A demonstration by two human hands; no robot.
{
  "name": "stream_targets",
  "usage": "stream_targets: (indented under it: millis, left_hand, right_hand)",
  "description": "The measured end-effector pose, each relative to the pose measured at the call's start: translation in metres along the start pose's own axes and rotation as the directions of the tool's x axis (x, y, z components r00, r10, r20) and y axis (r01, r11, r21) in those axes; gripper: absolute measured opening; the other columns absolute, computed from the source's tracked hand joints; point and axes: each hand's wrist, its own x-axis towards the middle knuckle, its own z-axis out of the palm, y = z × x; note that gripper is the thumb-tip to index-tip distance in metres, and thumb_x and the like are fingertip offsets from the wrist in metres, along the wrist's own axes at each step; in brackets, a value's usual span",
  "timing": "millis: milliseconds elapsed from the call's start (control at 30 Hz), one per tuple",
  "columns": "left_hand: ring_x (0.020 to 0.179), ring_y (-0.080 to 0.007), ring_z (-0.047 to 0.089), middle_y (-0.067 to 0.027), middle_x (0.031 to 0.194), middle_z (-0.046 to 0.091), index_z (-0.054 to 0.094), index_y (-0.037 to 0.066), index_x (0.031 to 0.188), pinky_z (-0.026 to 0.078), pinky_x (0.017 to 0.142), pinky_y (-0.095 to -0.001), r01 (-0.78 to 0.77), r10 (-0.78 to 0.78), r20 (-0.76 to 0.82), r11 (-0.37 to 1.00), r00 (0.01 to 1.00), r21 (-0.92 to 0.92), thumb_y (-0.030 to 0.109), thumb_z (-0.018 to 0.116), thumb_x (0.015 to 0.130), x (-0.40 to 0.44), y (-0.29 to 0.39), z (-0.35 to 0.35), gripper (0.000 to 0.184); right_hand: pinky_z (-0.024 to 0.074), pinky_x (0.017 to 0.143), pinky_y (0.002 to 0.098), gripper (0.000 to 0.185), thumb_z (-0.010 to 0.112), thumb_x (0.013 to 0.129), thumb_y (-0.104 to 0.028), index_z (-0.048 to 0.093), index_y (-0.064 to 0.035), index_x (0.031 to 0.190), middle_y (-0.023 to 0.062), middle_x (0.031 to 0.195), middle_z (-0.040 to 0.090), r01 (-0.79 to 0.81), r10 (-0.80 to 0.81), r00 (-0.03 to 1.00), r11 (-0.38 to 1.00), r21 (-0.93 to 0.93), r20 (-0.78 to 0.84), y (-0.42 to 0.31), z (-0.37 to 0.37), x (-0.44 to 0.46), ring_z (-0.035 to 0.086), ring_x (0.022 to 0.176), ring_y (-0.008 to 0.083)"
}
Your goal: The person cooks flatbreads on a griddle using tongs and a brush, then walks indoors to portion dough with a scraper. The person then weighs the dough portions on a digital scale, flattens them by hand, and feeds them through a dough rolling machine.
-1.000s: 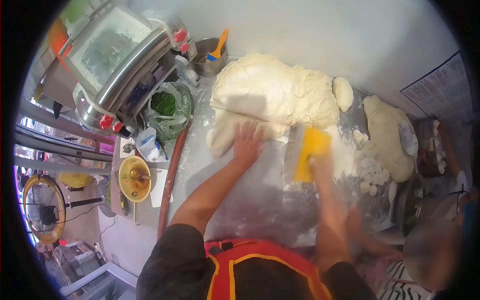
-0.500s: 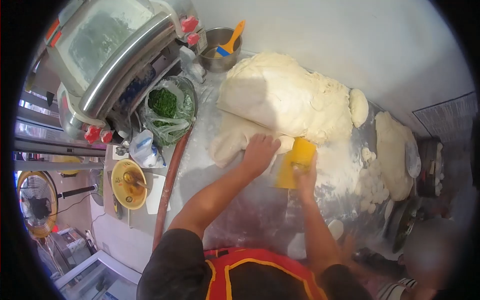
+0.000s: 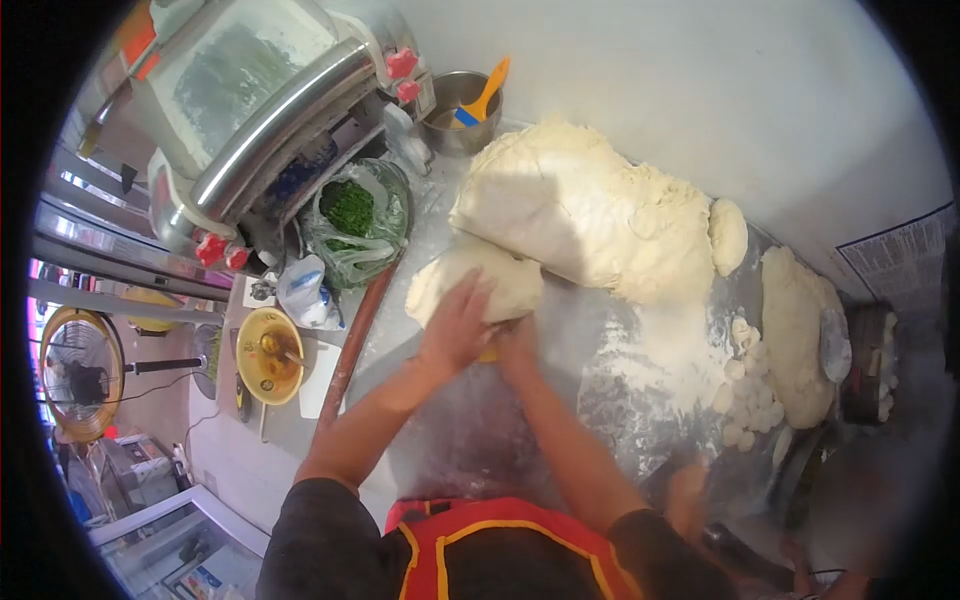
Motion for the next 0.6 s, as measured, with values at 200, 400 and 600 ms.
stream_targets:
  millis: [200,400,600]
  left_hand:
    - [0.121,-0.0381,0.04,-0.0171,0.127,0.046,0.057,0.011,0.111,0.031,0.102,-0.0467,-0.019,0.036,0.114,0.988,0.993,-0.152,0.015,0.078,0.058,0.004,-0.05,-0.051,0.057]
    - [0.115,-0.0348,0.046,-0.0128,0.121,0.053,0.06,0.015,0.109,0.034,0.098,-0.0463,-0.097,0.114,0.019,0.914,0.993,-0.395,0.012,0.074,0.059,-0.082,0.012,-0.026,0.052]
    - [0.117,-0.0322,0.043,-0.0129,0.119,0.052,0.059,0.014,0.107,0.031,0.1,-0.0446,0.003,0.126,0.389,0.95,0.913,-0.313,0.019,0.066,0.064,-0.131,0.132,0.005,0.043]
  right_hand:
    - [0.0415,0.091,0.0378,0.059,0.056,0.079,-0.012,0.034,0.0008,0.132,0.0232,0.112,0.056,-0.186,0.249,0.939,0.949,-0.256,0.237,-0.122,-0.023,-0.026,0.054,0.106,0.0371]
    - [0.0403,0.093,0.039,0.068,0.059,0.078,-0.017,0.03,-0.0058,0.139,0.0221,0.122,0.051,0.132,0.169,0.868,0.829,-0.544,0.468,-0.125,-0.14,-0.086,0.05,0.113,0.0367]
    - [0.048,0.068,0.0468,0.047,0.057,0.081,-0.015,0.043,-0.0138,0.125,0.0233,0.083,0.063,-0.014,0.252,0.962,0.42,-0.908,0.102,-0.165,-0.232,-0.121,0.06,0.076,0.0412]
